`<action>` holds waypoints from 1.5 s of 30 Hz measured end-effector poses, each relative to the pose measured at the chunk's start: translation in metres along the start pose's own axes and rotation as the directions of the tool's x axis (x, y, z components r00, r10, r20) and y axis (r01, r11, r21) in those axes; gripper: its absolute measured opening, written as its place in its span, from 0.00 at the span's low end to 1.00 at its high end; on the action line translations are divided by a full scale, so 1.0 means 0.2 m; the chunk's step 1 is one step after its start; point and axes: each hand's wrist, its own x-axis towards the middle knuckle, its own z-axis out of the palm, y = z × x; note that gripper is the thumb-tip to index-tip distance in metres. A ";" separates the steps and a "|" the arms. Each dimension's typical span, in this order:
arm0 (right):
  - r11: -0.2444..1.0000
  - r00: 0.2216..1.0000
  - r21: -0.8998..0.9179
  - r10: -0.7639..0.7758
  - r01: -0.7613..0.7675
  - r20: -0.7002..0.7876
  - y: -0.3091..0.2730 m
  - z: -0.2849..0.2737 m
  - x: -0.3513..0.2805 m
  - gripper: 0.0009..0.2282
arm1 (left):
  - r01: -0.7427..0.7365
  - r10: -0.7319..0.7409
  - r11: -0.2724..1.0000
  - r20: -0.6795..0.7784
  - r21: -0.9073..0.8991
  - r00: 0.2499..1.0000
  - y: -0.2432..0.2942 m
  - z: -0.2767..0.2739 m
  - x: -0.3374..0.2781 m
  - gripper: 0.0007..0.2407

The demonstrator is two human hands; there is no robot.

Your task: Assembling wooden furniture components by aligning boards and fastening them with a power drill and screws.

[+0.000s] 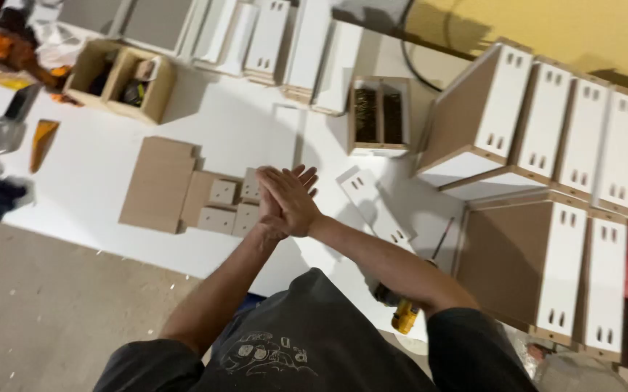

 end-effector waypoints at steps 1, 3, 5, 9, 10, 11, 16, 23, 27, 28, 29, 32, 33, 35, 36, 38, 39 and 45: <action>1.000 1.000 0.011 -0.003 0.003 0.007 0.01 0.07 0.00 0.34 | -0.009 0.010 1.000 -0.007 0.007 1.000 0.23 0.22 0.05 0.51; 0.975 1.000 -0.223 -0.010 0.013 0.015 0.02 0.20 0.00 0.44 | 0.716 -0.721 0.646 -0.094 0.265 0.686 0.74 0.67 0.13 0.49; 0.978 0.994 -0.184 0.105 -0.095 0.043 0.07 0.23 -0.07 0.41 | 0.678 -0.710 0.598 -0.109 0.429 0.695 0.88 0.54 0.13 0.39; 0.853 0.895 -0.347 0.439 -0.389 0.076 0.32 0.55 -0.27 0.22 | 0.349 -0.569 0.034 -0.269 0.936 0.777 1.20 0.31 0.32 0.11; 0.850 0.892 -0.348 0.446 -0.397 0.072 0.26 0.61 -0.29 0.22 | 0.350 -0.576 0.032 -0.270 0.936 0.772 1.19 -0.10 0.43 0.11; 0.870 0.928 -0.392 0.360 -0.298 0.093 0.19 0.67 -0.31 0.27 | 0.021 -0.423 -0.240 -0.125 0.970 0.897 1.22 -0.48 0.53 0.09; 0.817 0.879 -0.508 0.426 -0.272 0.214 -0.12 0.88 -0.21 0.43 | -0.530 -0.435 -0.523 0.325 0.668 0.840 1.54 -0.86 0.73 0.24; 0.817 0.866 -0.453 0.472 -0.358 0.167 -0.22 0.85 -0.29 0.38 | -0.659 -0.657 -0.490 0.254 0.571 0.710 1.53 -0.85 0.59 0.39; 0.824 0.891 -0.397 0.453 -0.404 0.035 -0.35 0.72 -0.33 0.33 | -0.744 -0.665 -0.457 0.368 0.486 0.650 1.47 -0.83 0.48 0.37; 0.821 0.889 -0.401 0.456 -0.406 0.034 -0.35 0.70 -0.33 0.33 | -0.745 -0.665 -0.453 0.371 0.489 0.648 1.47 -0.84 0.45 0.37; 0.850 0.933 -0.391 0.352 -0.354 -0.078 -0.35 0.66 -0.33 0.23 | -0.753 -0.672 -0.457 0.371 0.473 0.641 1.45 -0.84 0.43 0.36; 0.779 0.878 -0.417 0.358 -0.468 -0.317 -0.03 0.66 -0.39 0.12 | -0.749 -0.692 -0.465 0.334 0.471 0.640 1.37 -0.86 0.36 0.38; 0.664 0.772 -0.409 0.453 -0.626 -0.447 0.13 0.69 -0.42 0.07 | -0.739 -0.709 -0.473 0.291 0.480 0.642 1.35 -0.87 0.34 0.41; 0.632 0.753 -0.427 0.440 -0.647 -0.490 0.30 0.63 -0.21 0.12 | -0.738 -0.700 -0.467 0.307 0.486 0.645 1.33 -0.86 0.32 0.41; 0.596 0.729 -0.440 0.426 -0.672 -0.536 0.40 0.60 -0.10 0.17 | -0.742 -0.694 -0.457 0.324 0.491 0.643 1.31 -0.85 0.31 0.42; 0.487 0.647 -0.433 0.641 -0.759 -0.413 0.11 0.47 0.30 0.31 | -0.745 -0.674 -0.457 0.357 0.486 0.646 1.30 -0.85 0.27 0.40; 0.360 0.509 -0.448 0.816 -0.818 -0.274 -0.06 0.39 0.48 0.46 | -0.749 -0.655 -0.455 0.389 0.482 0.648 1.29 -0.84 0.26 0.38; 0.468 0.586 -0.480 0.801 -0.741 -0.124 0.46 0.44 0.27 0.41 | -0.708 -0.571 -0.493 0.426 0.506 0.702 1.23 -0.96 0.20 0.30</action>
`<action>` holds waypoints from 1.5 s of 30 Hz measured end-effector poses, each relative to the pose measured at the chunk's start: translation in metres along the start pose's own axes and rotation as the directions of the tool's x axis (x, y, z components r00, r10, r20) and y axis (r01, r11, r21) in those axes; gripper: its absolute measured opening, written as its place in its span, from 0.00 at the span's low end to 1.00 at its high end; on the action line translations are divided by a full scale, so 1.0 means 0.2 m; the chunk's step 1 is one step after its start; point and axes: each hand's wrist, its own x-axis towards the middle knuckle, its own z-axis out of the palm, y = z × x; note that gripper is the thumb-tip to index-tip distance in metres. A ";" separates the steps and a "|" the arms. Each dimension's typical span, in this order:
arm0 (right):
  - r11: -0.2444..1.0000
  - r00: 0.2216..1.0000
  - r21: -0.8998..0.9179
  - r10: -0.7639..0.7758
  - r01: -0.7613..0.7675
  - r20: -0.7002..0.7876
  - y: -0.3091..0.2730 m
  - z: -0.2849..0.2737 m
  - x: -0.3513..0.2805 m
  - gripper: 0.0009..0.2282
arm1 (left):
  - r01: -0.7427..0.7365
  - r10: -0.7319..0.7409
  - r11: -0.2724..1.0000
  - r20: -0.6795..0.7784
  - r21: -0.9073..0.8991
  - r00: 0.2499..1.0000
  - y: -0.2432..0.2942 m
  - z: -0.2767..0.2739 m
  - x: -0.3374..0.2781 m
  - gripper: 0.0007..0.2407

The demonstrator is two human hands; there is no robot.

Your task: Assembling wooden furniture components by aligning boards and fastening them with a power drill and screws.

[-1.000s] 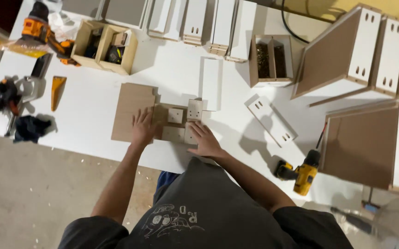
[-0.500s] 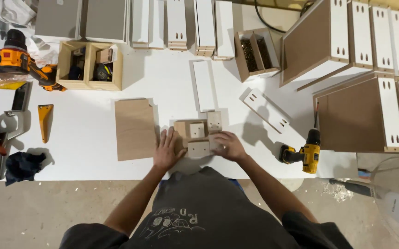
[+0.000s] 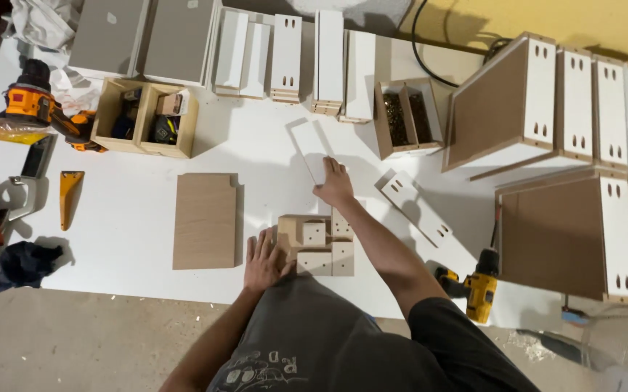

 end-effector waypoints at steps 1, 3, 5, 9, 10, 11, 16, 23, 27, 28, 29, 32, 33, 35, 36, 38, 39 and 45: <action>1.000 1.000 -0.002 -0.007 0.007 0.009 0.03 0.00 0.02 0.41 | 0.011 -0.011 1.000 0.003 0.001 1.000 0.01 -0.01 0.01 0.30; 0.998 0.999 -0.038 -0.046 0.047 0.011 0.09 0.00 0.07 0.40 | 0.019 -0.019 1.000 0.014 0.005 1.000 0.02 -0.04 0.02 0.29; 0.990 0.954 -0.060 -0.139 0.127 -0.265 0.12 -0.03 0.23 0.36 | 0.020 -0.020 1.000 -0.005 0.000 1.000 0.05 -0.10 0.06 0.30; 0.994 0.780 -0.094 -0.097 0.050 -0.618 0.23 -0.11 0.79 0.35 | 0.006 -0.008 1.000 -0.069 -0.022 0.998 0.08 -0.16 0.11 0.35; 0.994 0.787 -0.091 -0.099 0.055 -0.610 0.12 -0.27 0.82 0.35 | 0.015 -0.016 1.000 -0.062 -0.020 0.998 0.09 -0.17 0.12 0.35; 0.997 0.871 0.047 0.072 -0.057 -0.486 0.00 -0.43 0.86 0.41 | 0.009 -0.010 1.000 -0.086 -0.019 0.996 0.09 -0.18 0.12 0.34; 0.862 0.900 0.294 0.435 -0.413 -0.013 -0.17 -0.65 1.07 0.59 | -0.038 0.046 0.995 0.092 -0.094 0.995 0.04 -0.24 0.12 0.36; 0.870 0.900 0.308 0.428 -0.385 -0.084 -0.20 -0.89 0.94 0.43 | -0.042 0.046 0.994 0.038 -0.098 0.998 0.03 -0.21 0.09 0.35; 0.833 0.960 0.521 0.267 -0.188 -0.081 -0.24 -1.13 0.59 0.23 | -0.044 0.049 0.992 0.035 -0.117 0.998 0.04 -0.23 0.09 0.34; 0.831 0.957 0.523 0.276 -0.189 -0.093 -0.29 -1.20 0.41 0.23 | -0.059 0.063 0.991 0.030 -0.120 0.998 0.03 -0.24 0.10 0.34; 0.797 0.955 0.556 0.296 -0.238 -0.016 -0.34 -1.26 0.24 0.27 | -0.041 0.052 0.989 0.075 -0.145 0.996 0.02 -0.24 0.10 0.34; 0.833 0.978 0.515 0.198 -0.202 0.063 -0.38 -1.27 -0.28 0.34 | 0.018 -0.004 0.961 0.051 -0.277 0.999 -0.05 -0.17 0.07 0.33; 0.891 0.995 0.443 0.070 -0.095 0.072 -0.38 -1.25 -0.44 0.36 | 0.052 -0.065 0.925 -0.021 -0.377 0.998 -0.09 -0.13 0.06 0.32; 0.884 0.990 0.462 0.008 -0.074 0.142 -0.22 -1.10 -0.60 0.37 | -0.016 -0.044 0.925 -0.150 -0.381 0.988 -0.08 -0.34 0.17 0.31; 0.877 0.974 0.478 -0.065 -0.047 0.216 -0.13 -1.03 -0.68 0.38 | -0.072 -0.039 0.923 -0.278 -0.378 0.960 -0.06 -0.44 0.22 0.31; 0.911 0.937 0.410 -0.094 -0.055 0.335 -0.23 -1.12 -0.86 0.37 | -0.227 0.113 0.879 -0.280 -0.419 0.953 0.01 -0.77 0.40 0.31; 0.940 0.882 0.338 -0.128 -0.037 0.453 -0.28 -1.17 -0.95 0.37 | -0.366 0.250 0.814 -0.297 -0.451 0.921 0.05 -0.93 0.49 0.33; 0.982 0.717 0.161 -0.186 0.103 0.672 -0.46 -1.29 -1.13 0.35 | -0.069 0.507 0.814 0.646 -0.577 0.571 0.14 -1.21 0.60 0.41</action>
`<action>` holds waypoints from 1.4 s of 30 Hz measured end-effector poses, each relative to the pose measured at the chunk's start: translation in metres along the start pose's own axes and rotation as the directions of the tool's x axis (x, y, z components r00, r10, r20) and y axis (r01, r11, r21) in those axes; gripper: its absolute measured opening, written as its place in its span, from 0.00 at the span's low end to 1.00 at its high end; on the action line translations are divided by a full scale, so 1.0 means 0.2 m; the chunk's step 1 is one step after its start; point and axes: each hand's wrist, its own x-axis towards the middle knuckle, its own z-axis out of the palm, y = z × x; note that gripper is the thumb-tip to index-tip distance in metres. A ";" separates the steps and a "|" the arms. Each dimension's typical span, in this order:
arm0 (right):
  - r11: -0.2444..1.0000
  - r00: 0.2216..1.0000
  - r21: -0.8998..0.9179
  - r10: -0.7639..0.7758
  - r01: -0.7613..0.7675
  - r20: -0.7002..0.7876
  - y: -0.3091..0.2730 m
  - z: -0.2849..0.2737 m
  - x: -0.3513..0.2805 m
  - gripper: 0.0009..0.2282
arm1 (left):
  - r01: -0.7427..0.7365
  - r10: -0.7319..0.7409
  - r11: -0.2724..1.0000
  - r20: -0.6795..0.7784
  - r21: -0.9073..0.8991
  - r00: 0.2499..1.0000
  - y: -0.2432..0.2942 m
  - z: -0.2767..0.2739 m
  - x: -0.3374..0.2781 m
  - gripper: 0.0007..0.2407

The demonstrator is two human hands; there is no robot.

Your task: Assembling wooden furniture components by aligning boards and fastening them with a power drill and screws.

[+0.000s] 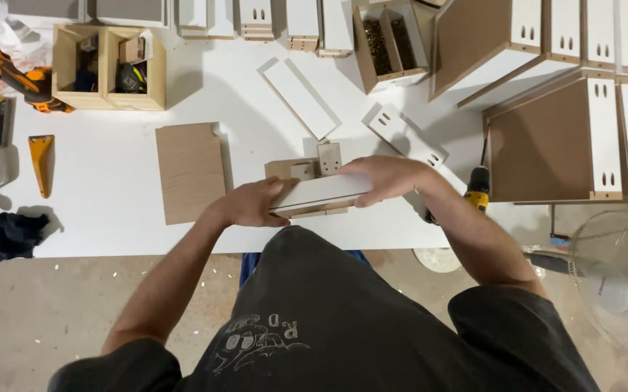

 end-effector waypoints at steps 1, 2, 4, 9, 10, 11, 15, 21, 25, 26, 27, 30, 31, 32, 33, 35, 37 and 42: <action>1.000 1.000 -0.001 0.001 -0.001 -0.006 -0.05 -0.01 -0.07 0.35 | -0.004 0.004 1.000 -0.001 0.004 1.000 -0.01 0.02 0.01 0.41; 0.995 0.987 0.097 0.020 -0.005 -0.159 -0.10 -0.02 -0.13 0.32 | 0.022 -0.025 0.990 -0.021 -0.136 0.999 -0.02 0.03 0.03 0.40; 0.981 0.948 0.196 0.056 0.006 -0.312 0.08 -0.02 -0.02 0.30 | 0.040 -0.051 0.962 -0.033 -0.270 0.998 -0.05 0.10 0.05 0.39; 0.522 0.541 0.772 0.556 0.364 -0.631 0.61 0.45 0.53 0.23 | -0.145 -0.274 0.540 -0.336 -0.829 0.901 0.11 0.30 0.17 0.36; 0.525 0.541 0.769 0.553 0.365 -0.634 0.41 0.48 0.55 0.23 | -0.149 -0.273 0.541 -0.340 -0.828 0.900 0.11 0.34 0.25 0.36; 0.629 0.677 0.734 0.425 0.256 -0.601 0.22 0.53 0.57 0.27 | -0.160 -0.297 0.673 -0.462 -0.722 0.835 0.12 0.40 0.32 0.35; 0.739 0.694 0.640 0.348 0.211 -0.630 -0.11 0.66 0.55 0.34 | 0.151 -0.250 0.951 -0.378 -0.272 0.892 -0.16 0.63 0.63 0.14; 0.687 0.567 0.694 0.490 0.215 -0.662 0.24 0.65 0.76 0.15 | 0.006 -0.176 0.891 -0.333 -0.454 0.926 0.10 0.35 0.21 0.56; 0.761 0.519 0.621 0.461 0.186 -0.720 0.58 0.58 0.99 0.18 | 0.247 -0.179 0.962 -0.419 0.114 0.890 -0.36 0.67 0.25 0.45; 0.742 0.524 0.642 0.474 0.194 -0.707 0.61 0.55 1.03 0.20 | 0.271 -0.199 0.950 -0.367 0.157 0.909 -0.41 0.71 0.25 0.42; 0.722 0.528 0.661 0.487 0.205 -0.696 0.65 0.52 1.07 0.22 | 0.292 -0.219 0.935 -0.316 0.203 0.923 -0.45 0.75 0.25 0.40; 0.683 0.541 0.701 0.518 0.205 -0.663 0.67 0.51 1.11 0.27 | 0.356 -0.273 0.883 -0.282 0.306 0.920 -0.48 0.83 0.26 0.36; 0.686 0.543 0.698 0.513 0.206 -0.665 0.68 0.52 1.12 0.27 | 0.360 -0.275 0.882 -0.287 0.305 0.918 -0.48 0.81 0.26 0.36; 0.650 0.563 0.724 0.518 0.229 -0.643 0.68 0.54 1.12 0.29 | 0.372 -0.294 0.881 -0.277 0.293 0.915 -0.48 0.80 0.25 0.33; 0.612 0.584 0.751 0.524 0.249 -0.620 0.69 0.56 1.12 0.31 | 0.382 -0.312 0.880 -0.265 0.280 0.912 -0.48 0.80 0.25 0.31; 0.477 0.627 0.791 0.494 0.383 -0.602 0.44 0.56 1.00 0.32 | 0.357 -0.291 0.923 -0.347 0.142 0.892 -0.47 0.78 0.24 0.32; 0.320 0.667 0.807 0.456 0.496 -0.590 0.43 0.60 1.02 0.34 | 0.312 -0.279 0.950 -0.428 0.007 0.860 -0.35 0.66 0.21 0.34; 0.198 0.734 0.759 0.195 0.620 -0.650 0.16 0.62 0.86 0.28 | -0.168 -0.543 0.176 -0.238 -0.970 0.805 -0.06 0.42 0.22 0.20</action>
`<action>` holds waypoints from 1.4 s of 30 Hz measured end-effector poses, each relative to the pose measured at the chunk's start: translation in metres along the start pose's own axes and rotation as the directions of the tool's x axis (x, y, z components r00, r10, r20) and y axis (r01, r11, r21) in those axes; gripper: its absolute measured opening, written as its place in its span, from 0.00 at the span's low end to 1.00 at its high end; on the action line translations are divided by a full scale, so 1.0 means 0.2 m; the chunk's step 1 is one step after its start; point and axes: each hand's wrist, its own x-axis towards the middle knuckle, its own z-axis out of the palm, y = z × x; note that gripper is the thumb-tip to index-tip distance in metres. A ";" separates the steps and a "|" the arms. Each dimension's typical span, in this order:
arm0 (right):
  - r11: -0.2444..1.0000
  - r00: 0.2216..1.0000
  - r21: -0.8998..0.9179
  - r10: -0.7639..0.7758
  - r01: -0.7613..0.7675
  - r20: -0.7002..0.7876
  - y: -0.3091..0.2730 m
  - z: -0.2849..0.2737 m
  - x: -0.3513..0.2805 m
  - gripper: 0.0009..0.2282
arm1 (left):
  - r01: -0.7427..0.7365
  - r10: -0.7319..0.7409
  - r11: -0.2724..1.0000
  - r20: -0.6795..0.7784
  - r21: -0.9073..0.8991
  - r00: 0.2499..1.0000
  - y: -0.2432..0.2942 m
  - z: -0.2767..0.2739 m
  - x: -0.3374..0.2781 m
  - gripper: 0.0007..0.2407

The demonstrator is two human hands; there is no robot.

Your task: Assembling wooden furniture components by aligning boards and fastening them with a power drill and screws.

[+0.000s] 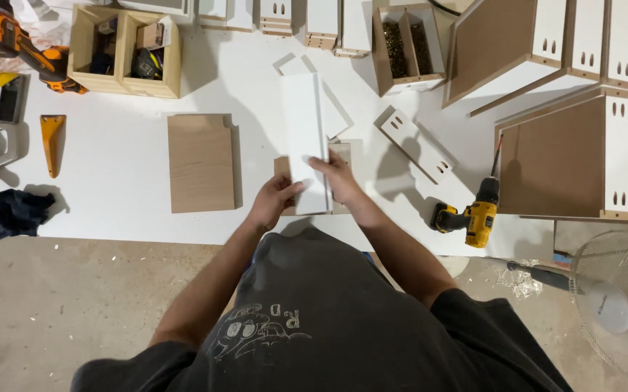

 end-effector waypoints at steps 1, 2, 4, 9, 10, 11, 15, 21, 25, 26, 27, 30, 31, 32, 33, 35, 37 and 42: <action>1.000 1.000 -0.002 -0.001 0.001 0.001 0.00 -0.02 0.00 0.28 | -0.002 0.002 1.000 0.000 -0.002 1.000 0.04 0.01 -0.03 0.20; 0.982 0.998 -0.184 0.047 -0.039 0.041 -0.01 -0.03 0.00 0.27 | -0.036 0.035 0.999 -0.029 -0.037 0.999 0.08 0.02 -0.05 0.19; 0.929 0.991 -0.365 0.104 -0.067 0.083 -0.04 -0.12 0.07 0.31 | -0.077 0.072 0.994 -0.070 -0.075 0.995 0.00 -0.11 0.04 0.17; -0.308 0.841 -0.808 0.390 0.502 0.374 0.03 -0.55 0.21 0.30 | -0.222 0.202 0.973 -0.249 -0.055 0.947 0.00 -0.35 0.04 0.09; -0.309 0.839 -0.805 0.391 0.507 0.379 -0.01 -0.54 0.15 0.30 | -0.226 0.205 0.973 -0.254 -0.056 0.945 0.00 -0.40 0.03 0.09; -0.314 0.810 -0.783 0.450 0.537 0.375 -0.05 -0.54 0.10 0.35 | -0.234 0.217 0.972 -0.275 -0.030 0.936 0.00 -0.44 0.01 0.09; -0.286 0.778 -0.747 0.425 0.601 0.463 -0.06 -0.54 0.05 0.35 | -0.251 0.233 0.968 -0.336 -0.013 0.913 -0.05 -0.56 0.00 0.07; -0.374 0.626 -0.502 0.462 0.780 0.629 0.10 -0.51 0.11 0.38 | -0.254 0.236 0.967 -0.345 -0.006 0.908 0.00 -0.48 -0.03 0.08; -0.389 0.481 -0.399 0.140 0.830 0.865 0.58 -0.54 0.09 0.19 | -0.260 0.238 0.965 -0.356 -0.015 0.904 0.02 -0.42 -0.03 0.09; -0.432 0.542 -0.515 -0.070 0.740 0.838 0.59 -0.45 0.03 0.10 | -0.262 0.244 0.965 -0.351 -0.003 0.904 0.03 -0.41 -0.03 0.09; -0.444 0.568 -0.628 -0.278 0.639 0.774 0.60 -0.37 -0.04 0.11 | -0.264 0.250 0.964 -0.345 0.007 0.905 0.03 -0.39 -0.03 0.09; -0.549 0.640 -0.724 -0.388 0.418 0.663 0.77 -0.29 -0.09 0.05 | -0.259 0.247 0.966 -0.341 0.010 0.907 0.00 -0.40 0.00 0.10; -0.549 0.640 -0.723 -0.386 0.419 0.664 0.80 -0.26 -0.08 0.05 | -0.259 0.246 0.966 -0.342 0.008 0.907 -0.04 -0.42 0.02 0.10; -0.457 0.817 -0.809 -0.255 0.369 0.517 0.83 -0.22 -0.08 0.06 | -0.262 0.247 0.965 -0.324 -0.003 0.913 -0.08 -0.44 0.05 0.10; -0.377 0.936 -0.883 -0.096 0.282 0.339 0.87 -0.19 -0.07 0.10 | -0.263 0.247 0.965 -0.300 -0.012 0.921 -0.11 -0.47 0.07 0.09; -0.176 0.964 -0.949 0.093 0.261 0.248 0.41 0.10 -0.15 0.26 | -0.257 0.242 0.966 -0.289 -0.013 0.926 -0.09 -0.42 0.06 0.09; 0.023 0.939 -0.981 0.288 0.191 0.190 0.17 0.15 -0.21 0.42 | -0.255 0.242 0.967 -0.279 -0.011 0.929 -0.06 -0.37 0.05 0.09; 0.644 0.973 -0.730 0.186 -0.228 -0.140 0.20 -0.09 -0.08 0.31 | -0.259 0.282 0.958 -0.229 0.126 0.932 -0.05 -0.31 0.01 0.10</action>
